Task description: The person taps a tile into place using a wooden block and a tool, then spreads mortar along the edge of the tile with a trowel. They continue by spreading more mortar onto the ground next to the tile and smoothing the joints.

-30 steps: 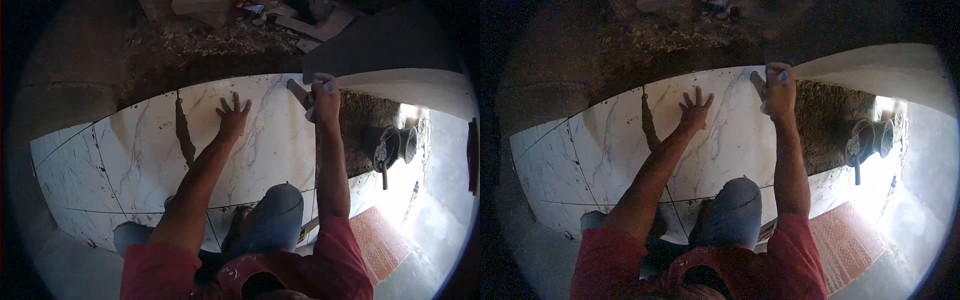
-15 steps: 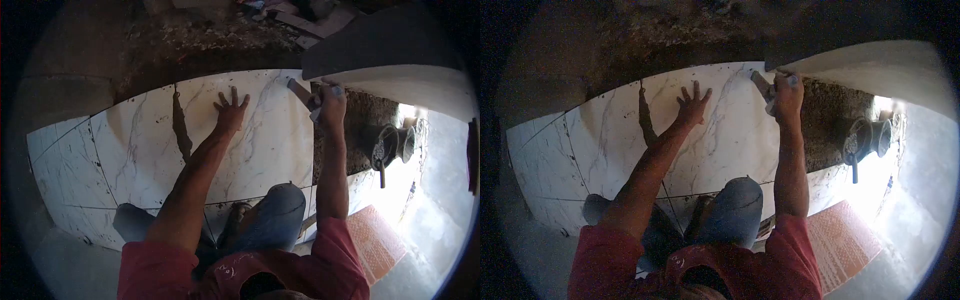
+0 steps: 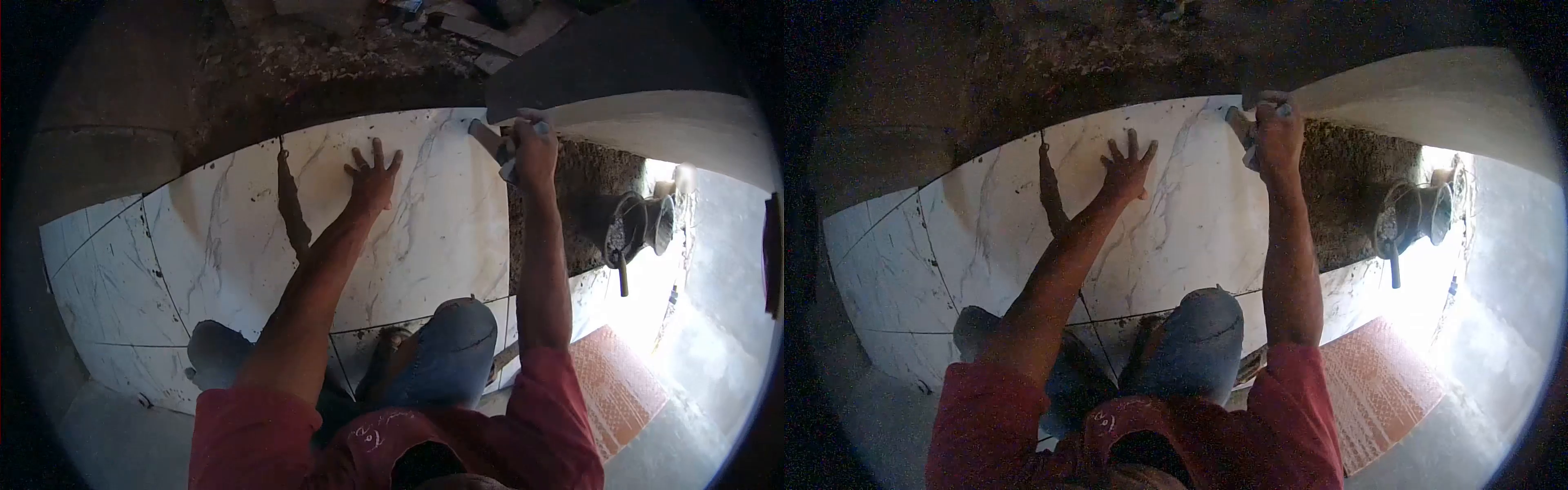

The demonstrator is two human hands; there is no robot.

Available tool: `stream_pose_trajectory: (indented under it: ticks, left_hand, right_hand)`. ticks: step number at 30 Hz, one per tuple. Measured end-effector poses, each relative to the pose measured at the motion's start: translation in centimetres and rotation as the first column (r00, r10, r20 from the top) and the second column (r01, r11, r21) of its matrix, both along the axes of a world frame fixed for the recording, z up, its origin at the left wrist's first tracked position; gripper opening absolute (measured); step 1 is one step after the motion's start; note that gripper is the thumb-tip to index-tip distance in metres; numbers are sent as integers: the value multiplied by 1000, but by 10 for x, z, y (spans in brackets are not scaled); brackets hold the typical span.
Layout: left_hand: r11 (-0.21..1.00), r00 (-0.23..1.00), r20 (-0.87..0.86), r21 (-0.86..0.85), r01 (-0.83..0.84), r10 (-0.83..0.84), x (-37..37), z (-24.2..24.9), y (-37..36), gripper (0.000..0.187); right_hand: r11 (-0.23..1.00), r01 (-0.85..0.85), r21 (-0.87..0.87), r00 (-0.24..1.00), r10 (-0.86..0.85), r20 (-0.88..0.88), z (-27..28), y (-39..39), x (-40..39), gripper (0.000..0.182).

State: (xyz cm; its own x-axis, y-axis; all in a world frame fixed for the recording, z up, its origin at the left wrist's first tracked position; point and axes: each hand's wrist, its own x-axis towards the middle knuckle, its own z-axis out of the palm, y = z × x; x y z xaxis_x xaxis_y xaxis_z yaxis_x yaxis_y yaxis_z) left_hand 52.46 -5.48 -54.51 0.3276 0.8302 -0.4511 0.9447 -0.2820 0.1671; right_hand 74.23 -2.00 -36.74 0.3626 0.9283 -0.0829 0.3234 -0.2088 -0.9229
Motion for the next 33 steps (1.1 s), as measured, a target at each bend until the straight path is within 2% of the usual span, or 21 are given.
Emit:
stream_pose_trajectory:
  ticks: [4,6,7,8,10,12,13,15,16,18,19,20,21,23,24,27,28,30,31,32,33]
  left_hand:
    - [999,1000,-11,-20,-25,24,-1,-6,4,117]
    - [1000,1000,-9,-5,-4,4,-2,-8,-6,117]
    - [1000,1000,12,1,-17,17,-3,-6,-5,115]
    - [1000,999,36,8,-29,29,-2,-4,-3,114]
    - [999,999,29,14,-32,32,0,1,2,113]
    - [999,999,18,-20,-46,46,-3,-2,-2,112]
    - [998,999,18,-45,-40,41,-3,-3,-4,115]
    - [999,999,28,-36,-24,25,0,-2,2,117]
    - [999,999,37,-27,-26,27,-1,-2,-3,115]
    - [999,998,47,-13,-39,40,-1,-3,4,114]
    - [999,999,33,-25,-34,35,-1,-3,5,115]
    - [999,1000,16,-45,-24,25,-2,-3,-1,116]
    - [998,1000,13,-61,-17,17,-3,-3,-6,116]
    - [998,999,21,-58,-38,39,0,1,0,116]
    - [998,999,26,-48,-30,32,2,3,3,116]
    - [993,999,-14,-110,-42,41,-1,-5,2,118]
    - [997,999,-2,-68,-36,36,-2,-8,-1,118]
    - [1000,1000,18,-4,-15,15,0,-6,0,119]
    - [1000,999,27,-20,-24,24,0,-3,-3,115]
    - [999,999,34,-31,-40,41,0,-3,1,111]
    - [999,999,35,-22,-40,41,0,-1,7,111]
  right_hand:
    - [998,-52,22,992,54,-111,10,-5,-9,18]
    - [998,-2,67,979,15,-204,1,-9,-7,17]
    - [999,-28,-38,1000,28,-2,-18,6,-9,16]
    - [1000,-19,-25,1000,19,0,-24,6,2,16]
    - [999,-33,6,986,33,-161,-2,6,-5,16]
    - [999,-28,46,989,34,-141,1,-5,-3,16]
    - [987,-108,115,993,113,-42,-8,-10,2,17]
    - [993,-98,64,981,85,176,-19,5,-4,18]
    - [994,-88,69,981,75,182,-12,3,-2,18]
    - [1000,-18,-3,985,17,-173,8,-2,-1,19]
    - [1000,6,27,944,4,-331,14,-10,-1,20]
    - [1000,3,4,943,-2,-332,3,-14,4,20]
    - [994,-79,69,990,86,-107,-14,-15,12,20]
    - [995,-36,-95,999,40,34,-30,2,19,21]
    - [996,-29,-85,999,32,39,-21,-1,22,21]
    - [996,-71,56,981,80,-176,11,-19,10,25]
    - [997,-67,38,981,72,-181,2,-23,11,25]
    - [994,-73,-80,994,78,70,-17,-15,18,24]
    - [975,-179,133,981,167,97,-21,-10,21,22]
    - [973,-177,147,981,163,103,-17,-15,32,22]
    - [993,-102,57,994,104,-28,4,-27,31,21]
